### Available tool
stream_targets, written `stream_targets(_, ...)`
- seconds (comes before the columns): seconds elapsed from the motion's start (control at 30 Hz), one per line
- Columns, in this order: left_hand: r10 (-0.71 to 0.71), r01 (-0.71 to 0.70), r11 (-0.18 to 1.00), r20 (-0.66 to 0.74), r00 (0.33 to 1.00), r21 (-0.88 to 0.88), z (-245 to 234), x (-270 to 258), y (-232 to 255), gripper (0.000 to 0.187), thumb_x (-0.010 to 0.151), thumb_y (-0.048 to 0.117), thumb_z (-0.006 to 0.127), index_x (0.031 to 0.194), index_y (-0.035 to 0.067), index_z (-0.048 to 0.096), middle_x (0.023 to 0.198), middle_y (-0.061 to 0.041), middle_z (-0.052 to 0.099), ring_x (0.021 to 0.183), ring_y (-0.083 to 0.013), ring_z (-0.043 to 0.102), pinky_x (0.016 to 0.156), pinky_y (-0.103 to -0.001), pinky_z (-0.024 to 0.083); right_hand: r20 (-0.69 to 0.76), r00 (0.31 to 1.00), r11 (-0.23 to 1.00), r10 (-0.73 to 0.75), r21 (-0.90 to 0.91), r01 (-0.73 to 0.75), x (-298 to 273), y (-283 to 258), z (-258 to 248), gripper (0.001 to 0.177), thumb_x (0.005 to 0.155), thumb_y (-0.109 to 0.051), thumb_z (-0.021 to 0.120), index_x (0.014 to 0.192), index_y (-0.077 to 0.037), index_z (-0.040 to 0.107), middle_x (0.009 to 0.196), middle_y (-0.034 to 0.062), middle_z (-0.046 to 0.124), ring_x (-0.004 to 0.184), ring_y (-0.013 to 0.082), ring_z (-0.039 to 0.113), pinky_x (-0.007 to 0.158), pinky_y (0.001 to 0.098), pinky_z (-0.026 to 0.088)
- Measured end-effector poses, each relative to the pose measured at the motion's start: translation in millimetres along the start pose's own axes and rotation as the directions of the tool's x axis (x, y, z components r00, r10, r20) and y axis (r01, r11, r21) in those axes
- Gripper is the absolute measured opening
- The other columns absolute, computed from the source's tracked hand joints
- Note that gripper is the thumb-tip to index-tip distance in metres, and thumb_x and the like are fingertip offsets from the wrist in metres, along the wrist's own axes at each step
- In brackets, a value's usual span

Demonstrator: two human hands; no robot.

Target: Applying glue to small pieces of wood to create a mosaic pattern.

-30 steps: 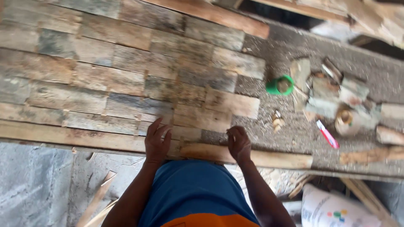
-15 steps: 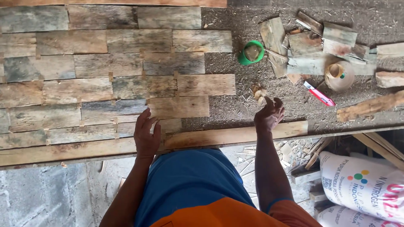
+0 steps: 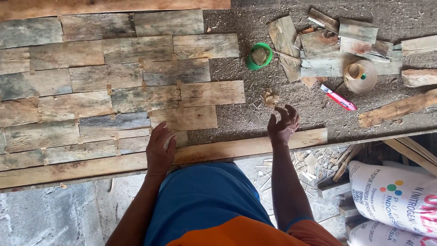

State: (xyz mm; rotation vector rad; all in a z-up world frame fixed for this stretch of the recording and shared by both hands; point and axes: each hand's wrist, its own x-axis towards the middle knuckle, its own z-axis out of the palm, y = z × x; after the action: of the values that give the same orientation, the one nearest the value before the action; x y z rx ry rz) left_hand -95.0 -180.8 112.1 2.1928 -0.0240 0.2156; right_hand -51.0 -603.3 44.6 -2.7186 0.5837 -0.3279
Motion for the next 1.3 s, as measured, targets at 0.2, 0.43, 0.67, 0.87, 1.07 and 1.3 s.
stream_targets(0.2, 0.096, -0.094, 0.995, 0.126, 0.987, -0.028, 27, 34, 40, 0.015, 0.092, 0.007, 0.073, 0.107, 0.002, 0.071, 0.134, -0.018, 0.065, 0.111, -0.0316, 0.071, 0.093, -0.040, 0.059, 0.029, 0.988, 0.708, 0.153, 0.694, -0.130, 6, 31, 37, 0.009, 0.101, -0.009, 0.075, 0.110, -0.011, 0.075, 0.102, 0.0046, 0.071, 0.087, 0.0133, 0.066, 0.073, 0.0287, 0.054)
stream_targets(0.43, -0.006, 0.095, 0.972, 0.380, 0.925, -0.216, 106, 83, 93, 0.030, 0.096, 0.019, 0.070, 0.121, 0.003, 0.066, 0.126, -0.016, 0.068, 0.100, -0.0251, 0.075, 0.088, -0.036, 0.066, 0.383, 0.900, -0.008, 0.210, 0.921, -0.390, 21, -46, -15, 0.014, 0.098, -0.003, 0.070, 0.110, -0.010, 0.070, 0.094, 0.0029, 0.075, 0.070, 0.0076, 0.064, 0.056, 0.0205, 0.050)
stream_targets(0.67, -0.260, 0.515, 0.777, 0.559, 0.787, -0.363, 197, 125, 121, 0.038, 0.092, 0.027, 0.077, 0.117, 0.000, 0.070, 0.106, -0.016, 0.076, 0.086, -0.0196, 0.074, 0.072, -0.031, 0.062, 0.425, 0.904, -0.093, 0.030, 0.902, -0.421, 33, -84, -23, 0.013, 0.097, 0.000, 0.070, 0.107, -0.008, 0.066, 0.094, 0.0059, 0.074, 0.073, 0.0087, 0.066, 0.062, 0.0221, 0.053)
stream_targets(0.87, -0.335, 0.541, 0.685, 0.449, 0.828, -0.488, 229, 153, 126, 0.025, 0.090, 0.021, 0.078, 0.102, -0.001, 0.077, 0.088, -0.013, 0.077, 0.071, -0.0164, 0.068, 0.061, -0.031, 0.056, 0.375, 0.927, -0.002, -0.005, 0.927, -0.375, 58, -88, -12, 0.013, 0.095, 0.002, 0.072, 0.105, -0.004, 0.065, 0.090, 0.0064, 0.072, 0.073, 0.0090, 0.066, 0.063, 0.0213, 0.054)
stream_targets(1.07, -0.352, 0.461, 0.821, 0.339, 0.873, -0.336, 239, 181, 136, 0.020, 0.094, 0.022, 0.074, 0.097, 0.002, 0.076, 0.086, -0.010, 0.077, 0.070, -0.0154, 0.070, 0.063, -0.031, 0.057, 0.323, 0.946, 0.171, -0.027, 0.934, -0.314, 90, -85, 7, 0.008, 0.099, 0.000, 0.069, 0.107, 0.000, 0.068, 0.089, 0.0054, 0.071, 0.072, 0.0067, 0.062, 0.062, 0.0196, 0.049)
stream_targets(1.3, -0.406, 0.464, 0.807, 0.226, 0.885, -0.365, 265, 208, 132, 0.021, 0.093, 0.022, 0.074, 0.098, 0.002, 0.075, 0.088, -0.010, 0.078, 0.076, -0.0162, 0.074, 0.068, -0.030, 0.059, 0.240, 0.970, 0.249, -0.029, 0.942, -0.225, 133, -91, 23, 0.013, 0.096, 0.003, 0.069, 0.109, 0.003, 0.068, 0.090, 0.0045, 0.071, 0.074, 0.0047, 0.062, 0.062, 0.0181, 0.050)
